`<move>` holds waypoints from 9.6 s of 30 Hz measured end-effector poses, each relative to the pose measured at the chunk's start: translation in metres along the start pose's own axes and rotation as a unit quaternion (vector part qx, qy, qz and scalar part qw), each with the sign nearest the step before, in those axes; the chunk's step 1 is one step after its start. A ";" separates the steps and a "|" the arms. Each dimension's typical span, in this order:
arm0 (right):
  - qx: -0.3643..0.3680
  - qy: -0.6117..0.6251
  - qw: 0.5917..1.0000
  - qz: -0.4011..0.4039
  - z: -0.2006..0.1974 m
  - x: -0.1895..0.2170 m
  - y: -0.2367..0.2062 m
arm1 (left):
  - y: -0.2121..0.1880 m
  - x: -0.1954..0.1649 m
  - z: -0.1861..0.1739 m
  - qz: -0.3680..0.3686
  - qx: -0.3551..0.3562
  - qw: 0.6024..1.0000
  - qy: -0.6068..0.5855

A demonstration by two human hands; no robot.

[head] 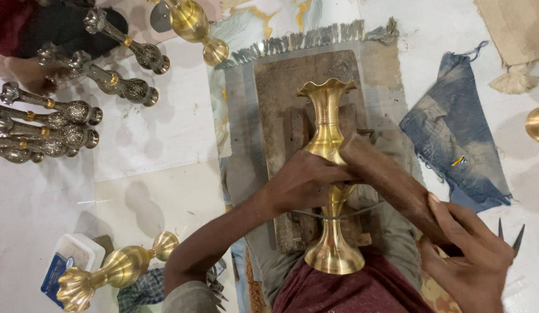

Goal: The person sits on the floor and shapes a brass vase held on a wooden stake, striking its surface with a wooden mallet while holding a metal punch against the metal with the other hand, rotating the vase to work different areas.

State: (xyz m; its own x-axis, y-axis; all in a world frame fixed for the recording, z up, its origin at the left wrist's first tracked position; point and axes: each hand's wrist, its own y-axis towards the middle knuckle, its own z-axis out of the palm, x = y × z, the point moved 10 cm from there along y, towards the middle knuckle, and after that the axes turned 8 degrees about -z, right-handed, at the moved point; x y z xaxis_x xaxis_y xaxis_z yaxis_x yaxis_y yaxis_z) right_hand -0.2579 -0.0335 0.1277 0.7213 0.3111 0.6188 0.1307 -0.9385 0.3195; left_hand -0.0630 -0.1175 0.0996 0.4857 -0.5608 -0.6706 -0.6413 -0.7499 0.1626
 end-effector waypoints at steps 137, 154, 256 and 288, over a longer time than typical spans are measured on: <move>0.027 0.100 0.993 0.065 0.000 -0.060 -0.002 | -0.001 0.012 0.000 -0.059 -0.012 0.997 0.043; 0.146 0.079 0.986 0.026 0.024 -0.033 0.060 | -0.065 0.006 -0.017 -0.197 -0.456 0.862 -0.103; -0.023 0.137 0.990 -0.001 -0.013 -0.038 0.022 | -0.001 -0.007 0.004 -0.007 -0.056 0.998 0.015; -0.113 0.189 0.970 0.101 0.060 -0.049 -0.049 | -0.056 0.060 -0.013 -0.161 -0.299 0.820 -0.460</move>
State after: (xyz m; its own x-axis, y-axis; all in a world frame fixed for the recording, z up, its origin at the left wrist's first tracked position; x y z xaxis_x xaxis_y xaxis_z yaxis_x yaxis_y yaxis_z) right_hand -0.2588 -0.0114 0.0391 0.4102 0.1975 0.8904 -0.1703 -0.9425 0.2875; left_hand 0.0097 -0.1136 0.0593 -0.2575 -0.0048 -0.9663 -0.0275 -0.9995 0.0122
